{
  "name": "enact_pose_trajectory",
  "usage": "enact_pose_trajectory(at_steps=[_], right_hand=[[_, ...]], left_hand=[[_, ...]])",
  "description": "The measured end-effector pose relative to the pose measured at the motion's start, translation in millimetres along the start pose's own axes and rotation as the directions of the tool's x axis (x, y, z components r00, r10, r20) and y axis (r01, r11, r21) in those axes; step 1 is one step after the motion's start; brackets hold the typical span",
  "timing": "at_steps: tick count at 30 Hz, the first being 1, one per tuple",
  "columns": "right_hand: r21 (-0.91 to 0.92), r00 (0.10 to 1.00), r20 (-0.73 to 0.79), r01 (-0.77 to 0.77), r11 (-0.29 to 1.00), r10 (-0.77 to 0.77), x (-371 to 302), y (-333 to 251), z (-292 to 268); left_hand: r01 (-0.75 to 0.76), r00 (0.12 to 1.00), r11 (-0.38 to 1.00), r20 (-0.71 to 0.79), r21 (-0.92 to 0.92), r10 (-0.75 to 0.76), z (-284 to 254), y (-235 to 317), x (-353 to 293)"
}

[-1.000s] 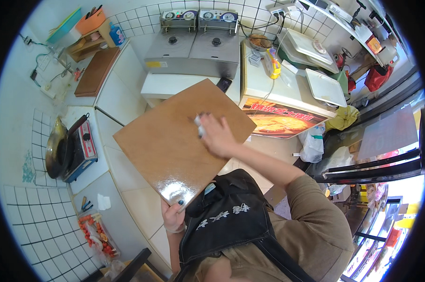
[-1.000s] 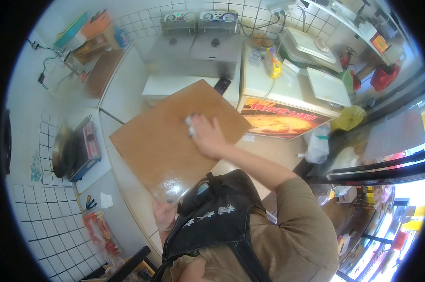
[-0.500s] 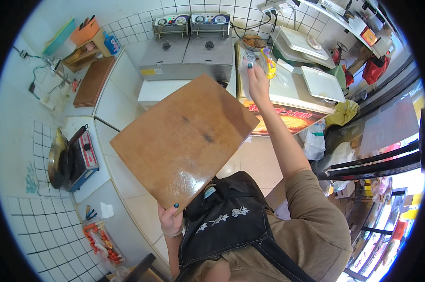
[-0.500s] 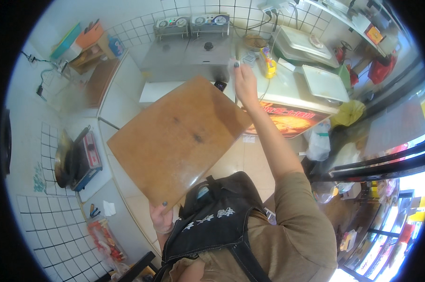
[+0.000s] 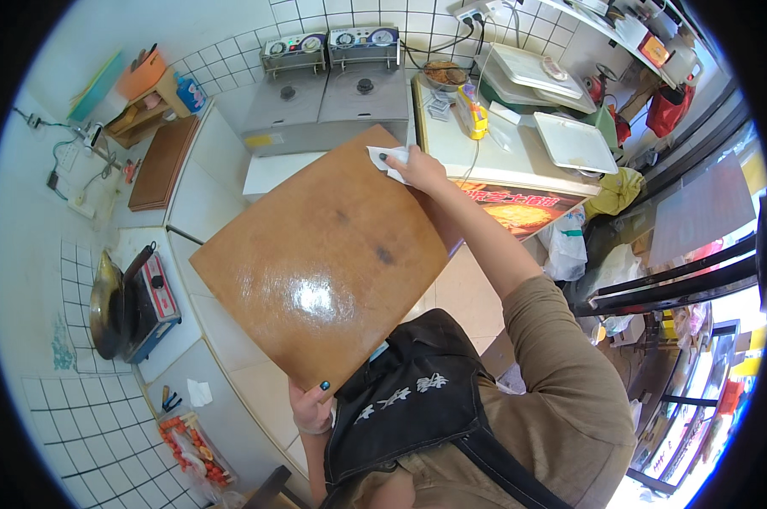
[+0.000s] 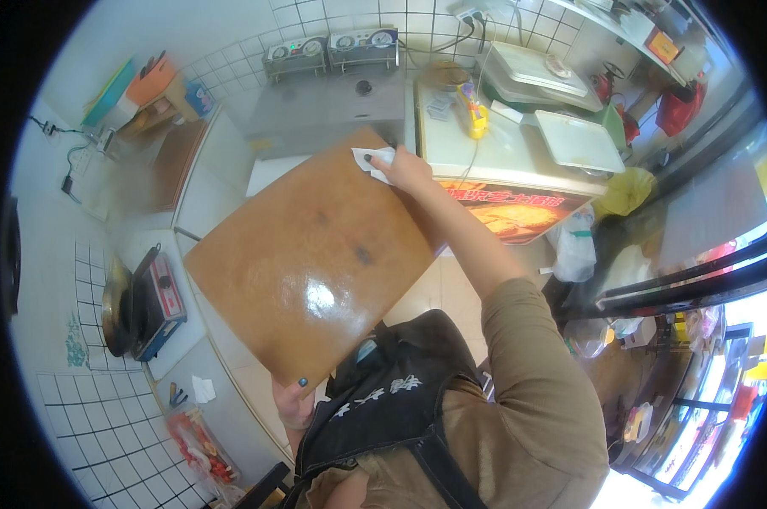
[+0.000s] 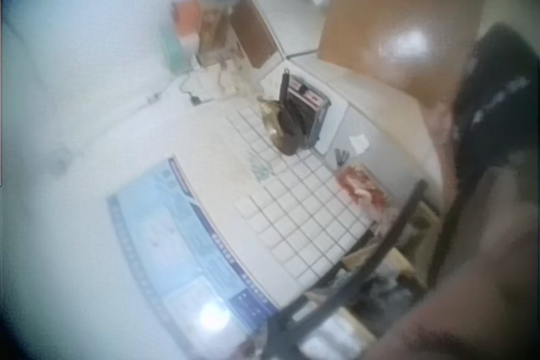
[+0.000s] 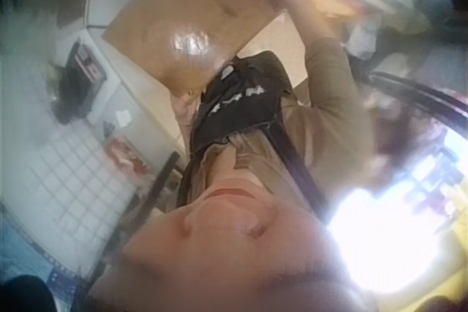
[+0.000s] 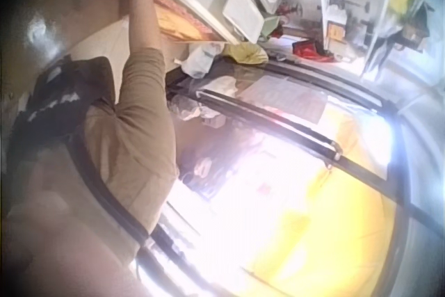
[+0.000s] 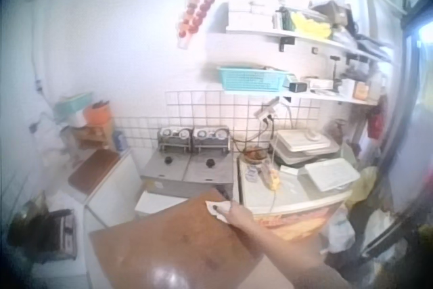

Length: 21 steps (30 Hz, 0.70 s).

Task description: The person scrapes a brown cutting board with a metal scraper, then wipes it with a tissue. They then pick up a white tray and wipe it with a tissue, followed by scraping it with the metal scraper.

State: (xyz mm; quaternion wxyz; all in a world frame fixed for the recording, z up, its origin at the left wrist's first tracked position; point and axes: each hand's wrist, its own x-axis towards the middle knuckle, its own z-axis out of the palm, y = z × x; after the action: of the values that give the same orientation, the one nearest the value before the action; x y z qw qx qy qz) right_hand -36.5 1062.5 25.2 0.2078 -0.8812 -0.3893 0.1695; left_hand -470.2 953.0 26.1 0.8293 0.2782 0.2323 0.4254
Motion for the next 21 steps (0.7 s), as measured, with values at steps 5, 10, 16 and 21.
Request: enact_pose_trajectory(at_steps=[5, 10, 16, 21], right_hand=[[0.123, 0.985, -0.149, -0.068, 0.990, 0.086, 32.3, 34.8, 19.1], [0.000, 0.972, -0.214, -0.100, 0.995, 0.097, 47.2, 67.8, 17.2], [-0.239, 0.872, -0.298, 0.325, 0.915, -0.388, -37.0, 105.5, 26.8], [-0.096, 0.894, -0.095, 0.429, 0.898, -0.437, -115.2, 15.0, 38.1]], left_hand=[[0.036, 0.998, 0.999, 0.048, 0.005, -0.036, -0.6, -4.7, 0.0], [-0.009, 0.999, 1.000, 0.039, -0.004, 0.009, 0.3, -16.6, 2.5], [0.001, 1.000, 0.998, 0.025, -0.056, 0.001, -5.2, -16.3, 13.3], [0.063, 0.998, 0.995, 0.013, -0.074, -0.062, -9.1, -23.1, 29.4]])
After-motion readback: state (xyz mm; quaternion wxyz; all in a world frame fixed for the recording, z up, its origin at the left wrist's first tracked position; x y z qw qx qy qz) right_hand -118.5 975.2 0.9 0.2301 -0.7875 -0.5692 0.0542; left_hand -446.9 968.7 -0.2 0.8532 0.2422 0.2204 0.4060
